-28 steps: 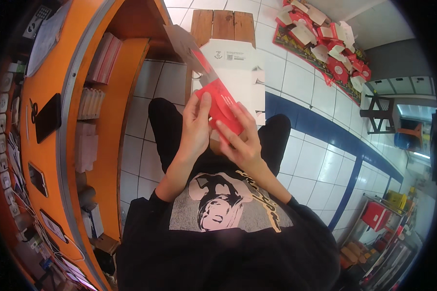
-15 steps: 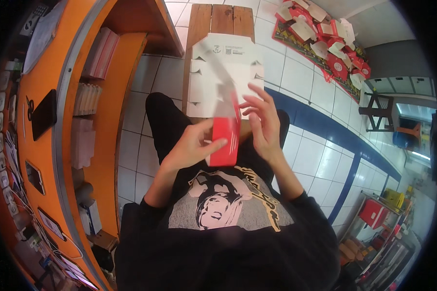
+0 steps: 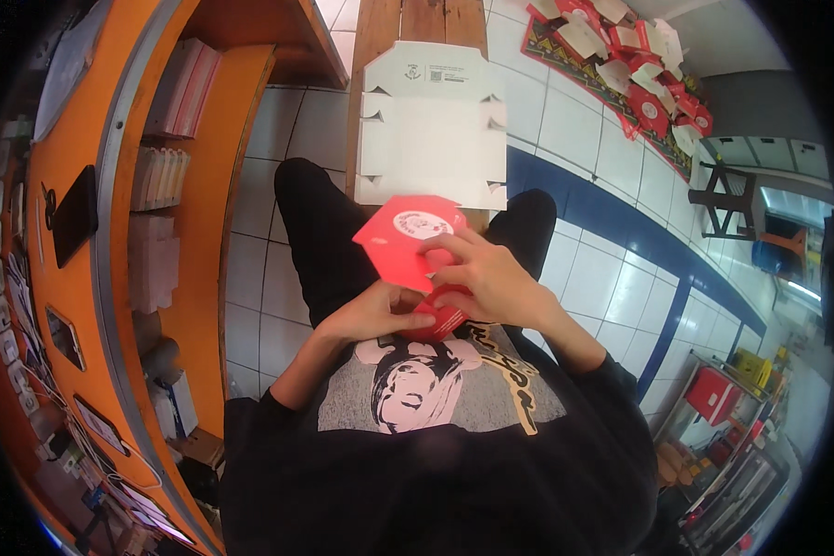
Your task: The person assembles cardboard food boxes by hand on a wooden bench, folding the flaps and interlocking the tabs of white and red boxes one by one.
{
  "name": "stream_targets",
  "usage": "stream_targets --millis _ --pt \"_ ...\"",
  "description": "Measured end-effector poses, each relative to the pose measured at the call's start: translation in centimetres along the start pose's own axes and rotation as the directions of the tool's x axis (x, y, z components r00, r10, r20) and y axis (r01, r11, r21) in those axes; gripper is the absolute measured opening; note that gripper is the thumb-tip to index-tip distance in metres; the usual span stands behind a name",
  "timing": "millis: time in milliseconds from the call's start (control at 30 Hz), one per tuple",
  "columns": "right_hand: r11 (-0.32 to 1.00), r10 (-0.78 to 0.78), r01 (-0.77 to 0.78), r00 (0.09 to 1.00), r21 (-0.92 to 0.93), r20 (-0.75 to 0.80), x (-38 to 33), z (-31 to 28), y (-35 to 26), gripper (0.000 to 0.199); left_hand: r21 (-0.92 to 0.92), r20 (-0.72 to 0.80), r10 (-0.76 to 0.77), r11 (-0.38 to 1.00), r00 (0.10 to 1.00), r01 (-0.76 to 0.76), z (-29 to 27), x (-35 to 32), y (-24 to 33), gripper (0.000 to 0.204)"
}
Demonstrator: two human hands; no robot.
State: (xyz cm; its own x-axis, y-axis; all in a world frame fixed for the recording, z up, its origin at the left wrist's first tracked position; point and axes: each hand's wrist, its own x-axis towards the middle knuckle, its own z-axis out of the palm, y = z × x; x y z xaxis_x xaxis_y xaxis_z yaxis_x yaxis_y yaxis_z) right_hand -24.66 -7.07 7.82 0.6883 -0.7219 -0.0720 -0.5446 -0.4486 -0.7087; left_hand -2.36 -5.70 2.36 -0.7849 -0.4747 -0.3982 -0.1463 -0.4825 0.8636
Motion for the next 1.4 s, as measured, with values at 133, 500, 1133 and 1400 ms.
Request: stream_targets --millis 133,500,1133,1400 --pt "0.999 0.031 -0.019 0.957 0.044 -0.289 0.0 0.9 -0.1 0.045 -0.151 -0.356 0.131 0.969 0.925 -0.195 0.5 0.2 1.4 0.038" --pt "0.95 -0.299 0.135 0.642 -0.28 -0.705 1.7 2.0 1.0 0.055 -0.362 -0.425 0.31 0.803 0.851 -0.473 -1.1 2.3 5.4 0.055" --pt "0.776 0.385 -0.125 0.871 0.619 -0.307 -0.4 -1.2 6.5 0.041 0.974 0.017 0.65 0.161 0.759 -0.16 -0.1 3.3 5.1 0.01" --pt "0.528 0.329 -0.092 0.939 0.844 -0.103 -2.3 -1.2 6.2 0.018 0.768 -0.016 0.156 0.634 0.988 -0.088 -4.2 3.7 4.8 0.016"
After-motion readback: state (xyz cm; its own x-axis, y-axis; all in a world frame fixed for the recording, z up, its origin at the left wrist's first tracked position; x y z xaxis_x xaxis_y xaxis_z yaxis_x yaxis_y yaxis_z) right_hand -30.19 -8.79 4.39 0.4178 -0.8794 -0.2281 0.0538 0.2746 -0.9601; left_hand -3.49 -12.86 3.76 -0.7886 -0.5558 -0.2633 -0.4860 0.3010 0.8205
